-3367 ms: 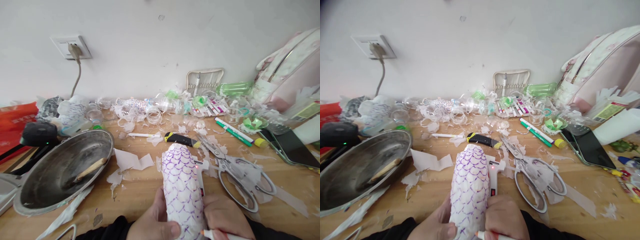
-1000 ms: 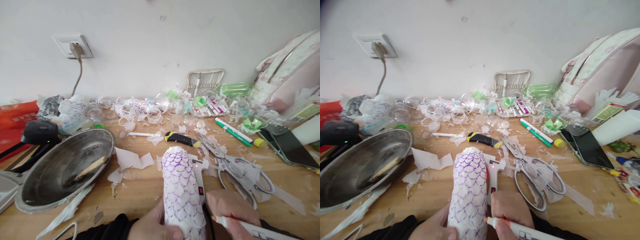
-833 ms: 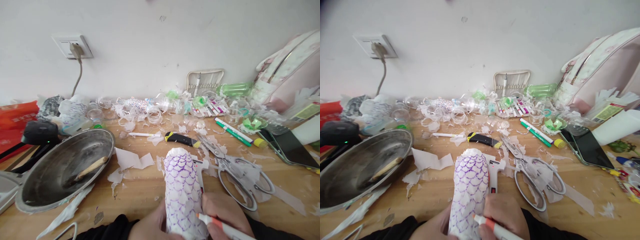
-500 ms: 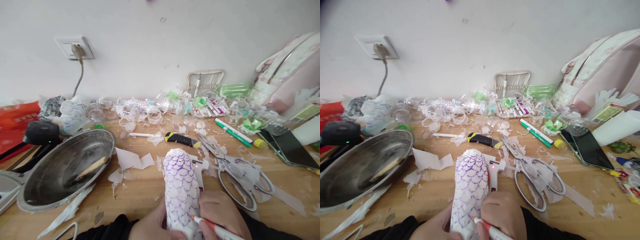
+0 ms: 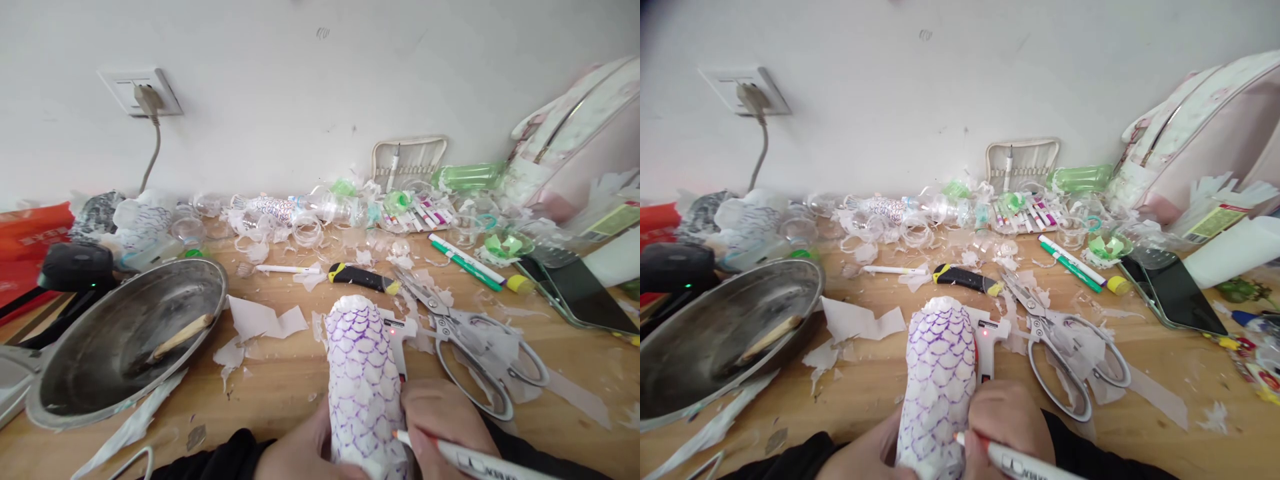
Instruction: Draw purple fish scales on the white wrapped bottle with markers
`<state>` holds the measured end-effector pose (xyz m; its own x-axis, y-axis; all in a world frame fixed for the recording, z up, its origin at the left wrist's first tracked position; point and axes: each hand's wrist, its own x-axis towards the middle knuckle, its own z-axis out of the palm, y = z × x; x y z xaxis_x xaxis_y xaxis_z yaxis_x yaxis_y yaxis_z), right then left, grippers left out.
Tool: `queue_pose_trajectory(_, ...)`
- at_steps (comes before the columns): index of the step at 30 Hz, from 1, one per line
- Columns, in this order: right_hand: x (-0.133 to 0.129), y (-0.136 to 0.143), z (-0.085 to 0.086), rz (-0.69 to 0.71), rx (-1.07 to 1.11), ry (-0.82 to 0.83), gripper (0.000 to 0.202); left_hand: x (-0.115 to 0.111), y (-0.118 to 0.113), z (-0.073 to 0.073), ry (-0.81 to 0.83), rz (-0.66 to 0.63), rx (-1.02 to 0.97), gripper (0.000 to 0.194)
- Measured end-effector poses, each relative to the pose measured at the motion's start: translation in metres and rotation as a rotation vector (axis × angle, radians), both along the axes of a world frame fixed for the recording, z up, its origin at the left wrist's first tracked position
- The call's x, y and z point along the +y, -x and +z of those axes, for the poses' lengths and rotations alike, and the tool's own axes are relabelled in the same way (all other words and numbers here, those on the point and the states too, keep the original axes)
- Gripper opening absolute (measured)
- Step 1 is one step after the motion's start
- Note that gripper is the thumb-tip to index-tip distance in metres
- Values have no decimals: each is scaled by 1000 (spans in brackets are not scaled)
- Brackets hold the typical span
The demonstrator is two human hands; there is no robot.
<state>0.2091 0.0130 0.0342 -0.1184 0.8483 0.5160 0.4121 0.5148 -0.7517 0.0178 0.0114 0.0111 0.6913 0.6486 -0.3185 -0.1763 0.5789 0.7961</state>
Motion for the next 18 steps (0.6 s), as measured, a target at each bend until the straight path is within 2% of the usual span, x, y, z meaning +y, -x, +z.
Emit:
queue_pose_trajectory(4,9,-6,8,103,75,95,47,-4,3,4,14,4,27,90)
queue_pose_trajectory(8,14,-5,13,149,167,146,49,1,1,10,37,-28,-22,92)
queue_pose_trajectory(10,13,-5,14,155,166,137,48,3,-2,12,31,-46,-78,86)
queue_pose_trajectory(14,8,-4,13,182,92,97,47,4,-7,18,69,-67,-300,61)
queue_pose_trajectory(16,3,-2,10,128,80,61,43,4,-8,24,101,-38,-318,51)
queue_pose_trajectory(18,-1,2,5,72,81,20,40,5,-10,30,130,-36,-287,51)
